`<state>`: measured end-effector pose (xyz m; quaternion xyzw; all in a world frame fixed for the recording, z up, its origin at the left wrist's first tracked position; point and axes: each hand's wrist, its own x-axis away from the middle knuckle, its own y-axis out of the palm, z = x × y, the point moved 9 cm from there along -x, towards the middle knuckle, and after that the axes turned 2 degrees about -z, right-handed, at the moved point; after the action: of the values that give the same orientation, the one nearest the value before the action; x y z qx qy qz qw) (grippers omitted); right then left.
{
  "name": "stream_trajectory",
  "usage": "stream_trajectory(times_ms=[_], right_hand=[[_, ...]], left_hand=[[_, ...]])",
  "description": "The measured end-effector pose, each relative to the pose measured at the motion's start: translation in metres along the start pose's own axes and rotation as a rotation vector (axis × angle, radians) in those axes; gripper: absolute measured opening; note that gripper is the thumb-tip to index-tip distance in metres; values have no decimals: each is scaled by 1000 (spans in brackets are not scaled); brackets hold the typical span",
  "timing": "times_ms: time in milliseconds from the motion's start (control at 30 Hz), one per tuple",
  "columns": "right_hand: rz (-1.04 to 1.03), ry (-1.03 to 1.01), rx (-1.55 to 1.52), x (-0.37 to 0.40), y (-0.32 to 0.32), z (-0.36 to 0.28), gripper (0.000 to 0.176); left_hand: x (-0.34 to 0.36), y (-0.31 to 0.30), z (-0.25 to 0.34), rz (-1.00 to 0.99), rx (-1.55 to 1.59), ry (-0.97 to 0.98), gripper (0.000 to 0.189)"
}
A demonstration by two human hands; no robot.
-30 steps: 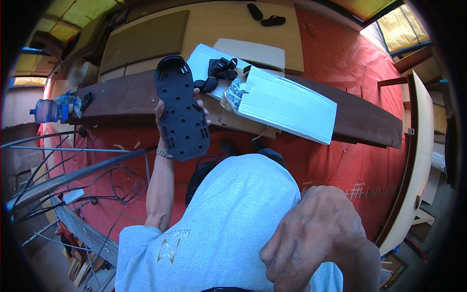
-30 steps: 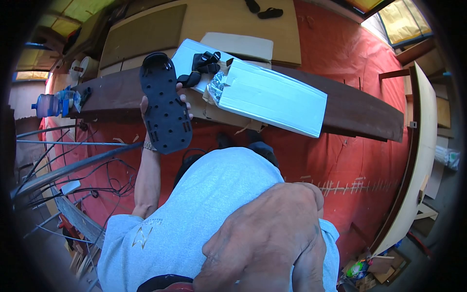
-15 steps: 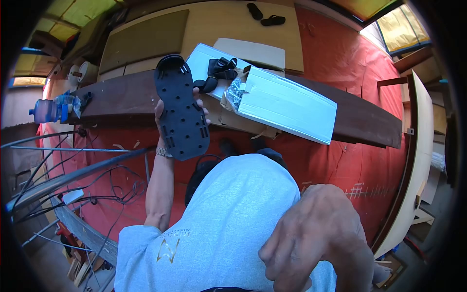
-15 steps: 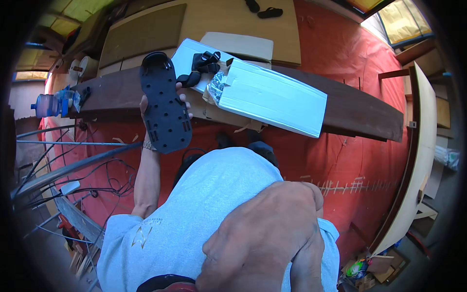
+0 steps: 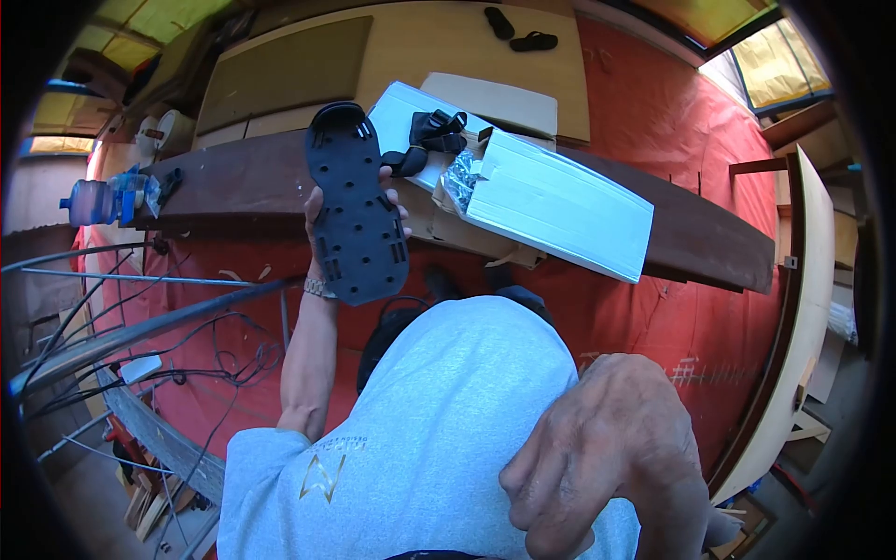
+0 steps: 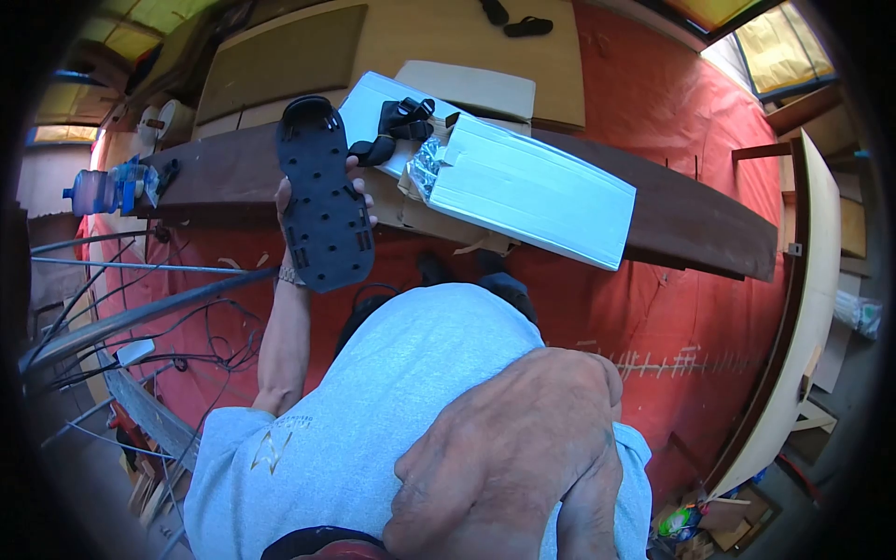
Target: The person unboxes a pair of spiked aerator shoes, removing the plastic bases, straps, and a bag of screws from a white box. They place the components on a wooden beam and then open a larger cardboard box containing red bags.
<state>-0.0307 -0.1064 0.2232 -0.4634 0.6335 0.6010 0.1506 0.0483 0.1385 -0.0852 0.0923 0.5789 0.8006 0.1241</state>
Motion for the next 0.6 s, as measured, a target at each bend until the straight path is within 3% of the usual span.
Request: stream_trajectory(times_ms=[100,200,300,400,533,600], right_hand=[[-80,-17,44,-8,-4,-3,51],[-35,-5,80,-12,-1,-4,49],[-144,260,73,-12,-7,-5,52],[-235,399,37,-5,-7,-1,55],[-228,376,60,-9,-8,-1,59],[-78,64,25,-13,-6,3,52]], left_hand=[[-2,-1,-1,-17,10,-4,105],[-2,-2,2,-26,-6,-5,105],[-4,0,1,-32,5,-14,106],[-4,-1,2,-26,7,-21,106],[-4,-6,2,-26,-13,-22,106],[-5,-7,3,-26,-27,-14,105]])
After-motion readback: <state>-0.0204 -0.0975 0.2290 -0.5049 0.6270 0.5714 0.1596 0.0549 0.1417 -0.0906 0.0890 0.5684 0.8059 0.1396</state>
